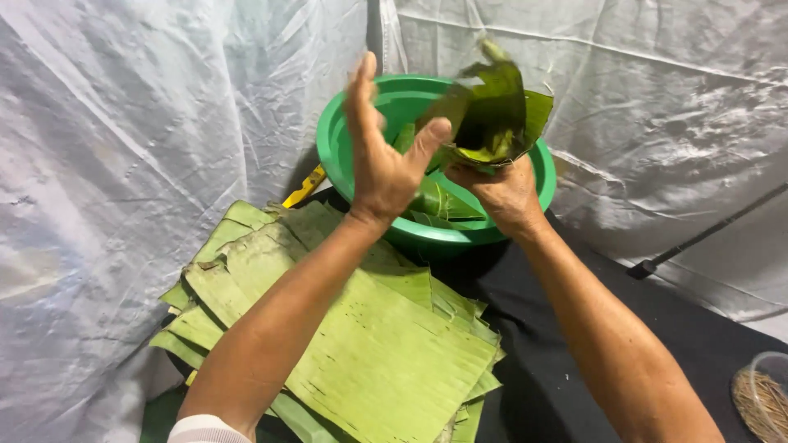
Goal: Cleaning banana leaves with a cloth and folding them into secured cone shapes.
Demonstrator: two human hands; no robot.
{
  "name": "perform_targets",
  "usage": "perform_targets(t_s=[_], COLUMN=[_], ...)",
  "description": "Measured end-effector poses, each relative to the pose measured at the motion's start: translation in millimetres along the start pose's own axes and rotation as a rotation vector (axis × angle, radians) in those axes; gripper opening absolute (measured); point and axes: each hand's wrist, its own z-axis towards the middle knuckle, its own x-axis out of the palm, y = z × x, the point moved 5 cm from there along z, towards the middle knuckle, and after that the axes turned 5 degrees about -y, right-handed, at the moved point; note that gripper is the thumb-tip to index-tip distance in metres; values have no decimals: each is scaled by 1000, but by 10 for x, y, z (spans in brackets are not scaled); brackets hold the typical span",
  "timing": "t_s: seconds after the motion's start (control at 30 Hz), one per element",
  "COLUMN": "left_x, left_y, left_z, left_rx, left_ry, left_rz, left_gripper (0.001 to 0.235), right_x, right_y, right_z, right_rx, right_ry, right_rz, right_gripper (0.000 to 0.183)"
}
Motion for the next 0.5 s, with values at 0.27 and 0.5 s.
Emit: perform_targets(t_s=[0.27, 0.5], left_x=[255, 170], left_y=[374, 220], left_z=[-224, -285], left_rx=[-115, -131], left_ry=[584, 574], left_rz=[-422, -149], left_gripper=[113, 99], right_x=[33, -26], right_y=[-348, 399], right_z=[3, -183], right_rx=[-60, 4], right_ry=[56, 130], right_rz=[51, -51], right_gripper=[53, 64])
